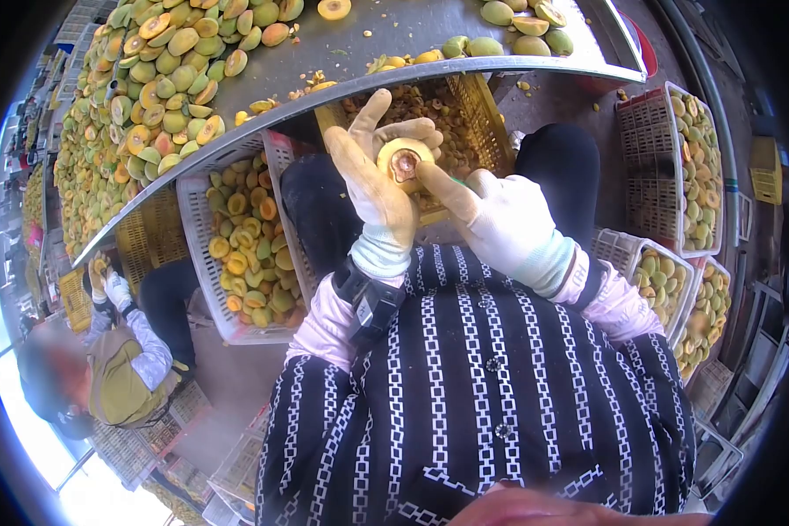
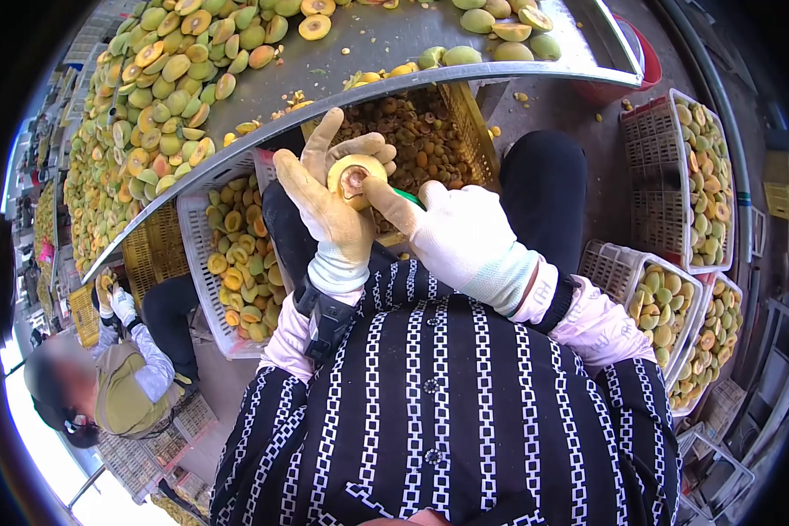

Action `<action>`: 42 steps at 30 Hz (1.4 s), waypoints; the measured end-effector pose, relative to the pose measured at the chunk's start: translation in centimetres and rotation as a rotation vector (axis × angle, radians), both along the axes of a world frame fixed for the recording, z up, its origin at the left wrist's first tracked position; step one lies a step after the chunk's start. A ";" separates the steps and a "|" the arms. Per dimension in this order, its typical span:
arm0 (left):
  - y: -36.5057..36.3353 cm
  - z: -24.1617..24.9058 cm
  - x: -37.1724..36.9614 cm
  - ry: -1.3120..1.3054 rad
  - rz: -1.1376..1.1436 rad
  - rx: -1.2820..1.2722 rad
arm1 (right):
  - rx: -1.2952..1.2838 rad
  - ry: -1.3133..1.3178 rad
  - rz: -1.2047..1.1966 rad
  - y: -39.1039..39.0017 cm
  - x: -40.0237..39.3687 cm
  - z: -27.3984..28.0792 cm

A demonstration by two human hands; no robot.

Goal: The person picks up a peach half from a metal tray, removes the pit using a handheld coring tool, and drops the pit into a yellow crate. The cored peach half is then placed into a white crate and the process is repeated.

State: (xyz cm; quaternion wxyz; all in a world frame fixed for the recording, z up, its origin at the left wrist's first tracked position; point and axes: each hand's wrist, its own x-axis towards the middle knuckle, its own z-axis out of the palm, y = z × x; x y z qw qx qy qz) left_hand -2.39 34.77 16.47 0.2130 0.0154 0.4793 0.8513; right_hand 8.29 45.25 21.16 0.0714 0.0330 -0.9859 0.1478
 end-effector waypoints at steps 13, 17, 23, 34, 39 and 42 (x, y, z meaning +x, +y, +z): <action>-1.2 0.2 -2.0 0.091 -0.227 -0.299 | -0.234 -0.087 0.012 -0.2 -0.6 -2.1; -0.7 0.4 -2.5 -0.017 -0.070 -0.102 | -0.558 0.265 0.020 0.1 -1.5 -3.4; -0.2 0.8 -2.0 0.000 -0.061 -0.109 | -0.238 0.054 -0.040 0.7 -1.3 -1.3; 0.1 0.9 -1.8 0.000 -0.067 -0.105 | -0.079 0.019 -0.002 0.5 -1.4 -1.3; -0.1 0.1 -1.8 -0.070 -0.057 -0.100 | -0.039 -0.009 0.017 0.5 -1.4 -1.7; 0.0 0.2 -1.9 -0.102 -0.072 -0.080 | -0.050 -0.045 0.032 0.6 -1.3 -1.9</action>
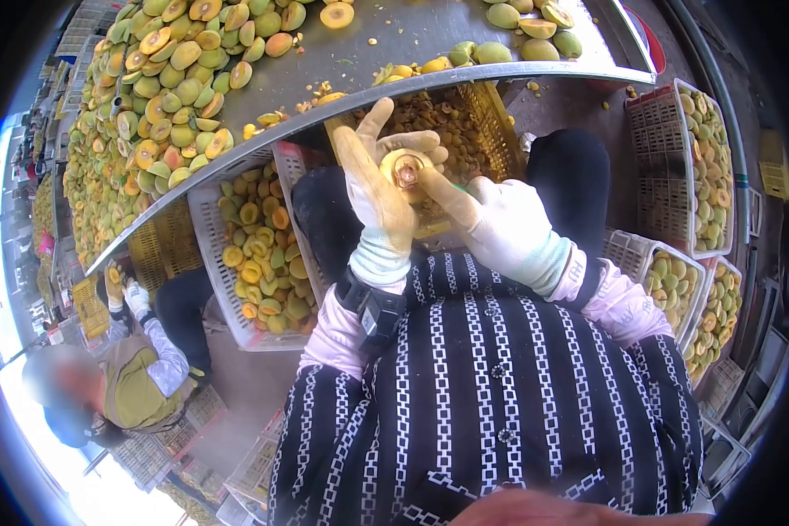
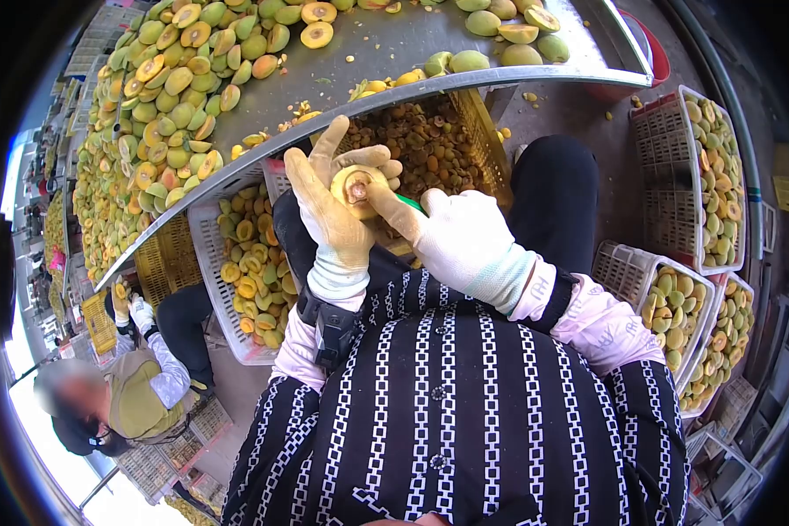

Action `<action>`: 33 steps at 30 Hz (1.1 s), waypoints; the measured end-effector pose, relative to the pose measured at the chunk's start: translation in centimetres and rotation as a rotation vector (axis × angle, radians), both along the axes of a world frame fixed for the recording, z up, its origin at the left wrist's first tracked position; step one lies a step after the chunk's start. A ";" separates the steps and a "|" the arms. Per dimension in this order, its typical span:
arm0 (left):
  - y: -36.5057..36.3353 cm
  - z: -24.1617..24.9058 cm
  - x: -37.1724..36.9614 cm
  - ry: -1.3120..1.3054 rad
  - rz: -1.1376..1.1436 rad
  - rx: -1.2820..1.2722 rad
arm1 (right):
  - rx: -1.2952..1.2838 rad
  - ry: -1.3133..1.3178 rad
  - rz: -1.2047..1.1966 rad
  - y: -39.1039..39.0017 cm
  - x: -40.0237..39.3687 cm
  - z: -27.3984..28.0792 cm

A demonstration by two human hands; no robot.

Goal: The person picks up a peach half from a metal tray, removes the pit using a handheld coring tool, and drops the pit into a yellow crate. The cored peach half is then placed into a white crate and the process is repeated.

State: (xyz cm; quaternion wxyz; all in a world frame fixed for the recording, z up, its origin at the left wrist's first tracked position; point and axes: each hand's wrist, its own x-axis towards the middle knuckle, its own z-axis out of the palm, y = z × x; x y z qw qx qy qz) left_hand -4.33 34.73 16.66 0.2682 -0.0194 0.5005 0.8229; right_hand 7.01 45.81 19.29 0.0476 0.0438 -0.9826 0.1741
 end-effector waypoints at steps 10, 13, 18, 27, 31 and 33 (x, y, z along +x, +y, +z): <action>0.1 -0.2 -0.2 0.014 0.011 -0.001 | 0.014 0.037 -0.042 0.0 -0.4 0.3; 0.2 0.0 -0.3 0.014 0.011 -0.001 | 0.033 0.039 -0.038 -0.1 -0.5 0.3; 0.1 0.0 -0.5 -0.012 0.017 -0.011 | 0.036 0.081 0.003 0.0 -0.8 -0.1; -1.0 -0.5 -0.7 0.087 -0.102 -0.173 | -0.059 -0.081 0.037 -0.7 -0.3 -0.3; -1.5 -0.5 -0.8 0.238 -0.159 -0.244 | -0.253 -0.033 0.031 -1.2 -0.1 -1.7; -1.5 -1.4 -0.7 0.550 -0.113 -0.366 | -0.317 -0.026 0.018 -1.5 -0.2 -2.2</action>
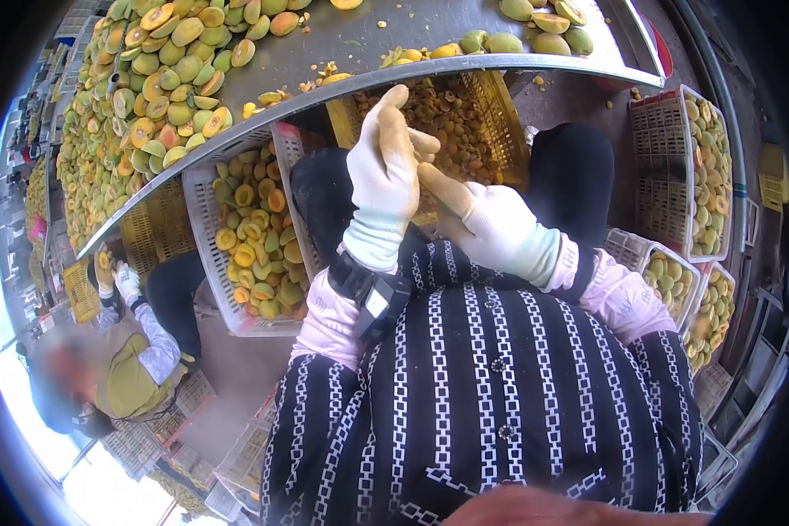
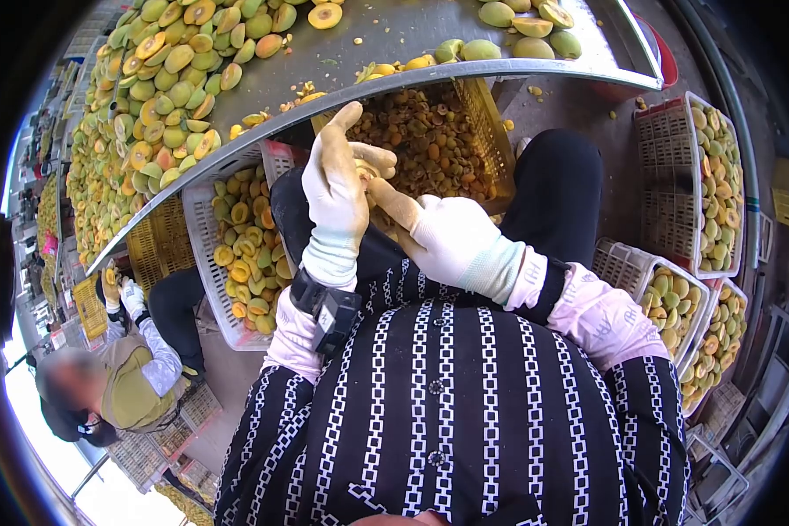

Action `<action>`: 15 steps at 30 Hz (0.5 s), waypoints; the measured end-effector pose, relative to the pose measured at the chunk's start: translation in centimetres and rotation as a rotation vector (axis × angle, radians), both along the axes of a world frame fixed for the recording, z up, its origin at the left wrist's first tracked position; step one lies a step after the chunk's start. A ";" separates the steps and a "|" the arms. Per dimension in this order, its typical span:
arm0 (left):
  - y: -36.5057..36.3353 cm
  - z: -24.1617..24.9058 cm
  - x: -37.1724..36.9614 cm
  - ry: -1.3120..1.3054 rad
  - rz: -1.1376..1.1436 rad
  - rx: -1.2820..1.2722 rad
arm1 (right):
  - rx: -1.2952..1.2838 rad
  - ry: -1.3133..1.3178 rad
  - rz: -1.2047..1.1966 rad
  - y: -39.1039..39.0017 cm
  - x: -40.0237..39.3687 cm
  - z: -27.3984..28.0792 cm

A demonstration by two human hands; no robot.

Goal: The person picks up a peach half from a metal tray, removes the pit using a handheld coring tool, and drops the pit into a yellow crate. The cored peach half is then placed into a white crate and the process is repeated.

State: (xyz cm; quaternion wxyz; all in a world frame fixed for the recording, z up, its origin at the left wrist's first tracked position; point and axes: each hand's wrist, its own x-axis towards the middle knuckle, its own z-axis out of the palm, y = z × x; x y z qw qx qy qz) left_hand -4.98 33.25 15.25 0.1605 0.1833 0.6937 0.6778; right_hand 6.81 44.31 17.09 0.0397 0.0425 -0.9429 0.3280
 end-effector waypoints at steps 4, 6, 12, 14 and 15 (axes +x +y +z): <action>-0.3 -0.3 -0.3 -0.222 0.006 -0.023 | -0.060 -0.008 0.001 -0.4 -0.2 -1.0; -0.9 0.4 -0.9 -0.588 0.023 0.110 | -0.104 0.040 0.006 -0.3 -0.1 -1.0; -1.8 0.2 -1.5 -0.472 -0.298 -0.153 | -0.149 -0.196 0.092 0.1 0.2 -0.1; -0.8 -0.2 -0.6 -0.556 -0.094 -0.005 | -0.146 -0.165 0.072 -0.2 0.1 -0.2; -0.4 -0.4 -0.2 -0.544 -0.005 0.042 | -0.226 -0.182 0.023 -0.4 -0.3 -0.3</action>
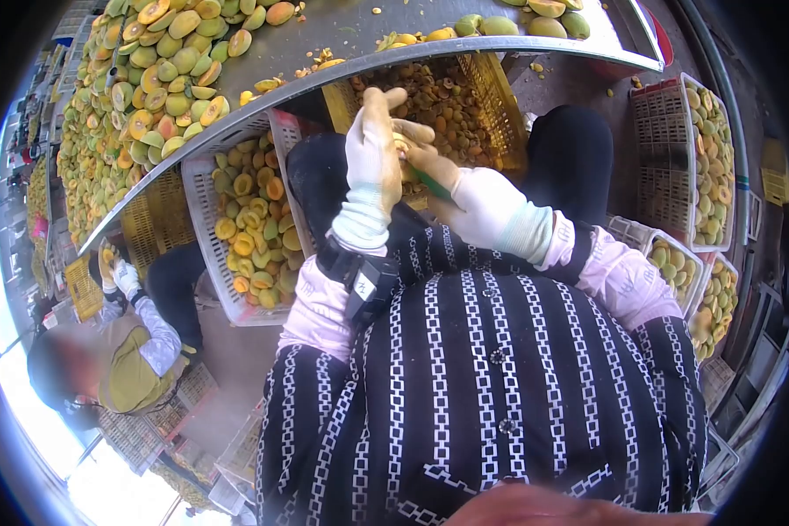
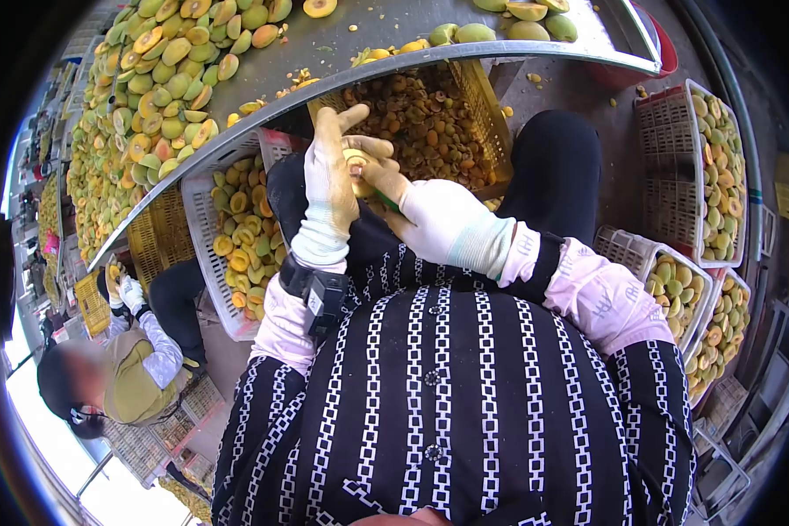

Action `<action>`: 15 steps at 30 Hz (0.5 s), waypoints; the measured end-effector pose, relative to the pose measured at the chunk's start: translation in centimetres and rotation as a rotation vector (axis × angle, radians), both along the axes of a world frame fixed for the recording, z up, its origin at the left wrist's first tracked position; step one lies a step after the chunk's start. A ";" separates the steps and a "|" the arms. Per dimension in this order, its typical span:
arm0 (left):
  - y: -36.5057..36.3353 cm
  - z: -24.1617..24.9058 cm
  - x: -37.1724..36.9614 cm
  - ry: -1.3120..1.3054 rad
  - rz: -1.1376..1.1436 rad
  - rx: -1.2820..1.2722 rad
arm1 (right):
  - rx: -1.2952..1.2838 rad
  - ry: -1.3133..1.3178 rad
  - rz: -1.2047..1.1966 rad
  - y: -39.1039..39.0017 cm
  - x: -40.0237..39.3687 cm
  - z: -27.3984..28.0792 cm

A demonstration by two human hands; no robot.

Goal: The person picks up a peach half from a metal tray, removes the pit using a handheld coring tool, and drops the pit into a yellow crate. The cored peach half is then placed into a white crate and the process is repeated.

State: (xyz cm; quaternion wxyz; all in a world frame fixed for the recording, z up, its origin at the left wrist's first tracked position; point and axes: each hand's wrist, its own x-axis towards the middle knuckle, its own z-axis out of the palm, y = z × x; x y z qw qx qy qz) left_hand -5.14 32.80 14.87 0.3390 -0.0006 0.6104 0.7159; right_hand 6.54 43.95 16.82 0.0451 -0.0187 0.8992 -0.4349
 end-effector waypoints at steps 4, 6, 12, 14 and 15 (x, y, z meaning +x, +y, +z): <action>-0.1 -1.1 -0.3 -0.146 0.179 0.330 | -0.083 -0.021 -0.073 0.9 -1.2 0.5; 0.0 -0.7 -0.2 -0.209 0.228 0.436 | 0.050 0.133 -0.042 1.6 -1.3 1.0; -1.4 -1.5 0.3 -0.625 0.331 0.795 | 0.418 0.150 0.144 2.4 -1.2 3.0; -1.1 -0.9 0.6 -0.566 0.326 0.704 | 0.468 0.151 0.167 2.5 -1.0 2.9; -1.0 -0.5 0.7 -0.509 0.319 0.615 | 0.474 0.157 0.167 2.6 -0.8 2.7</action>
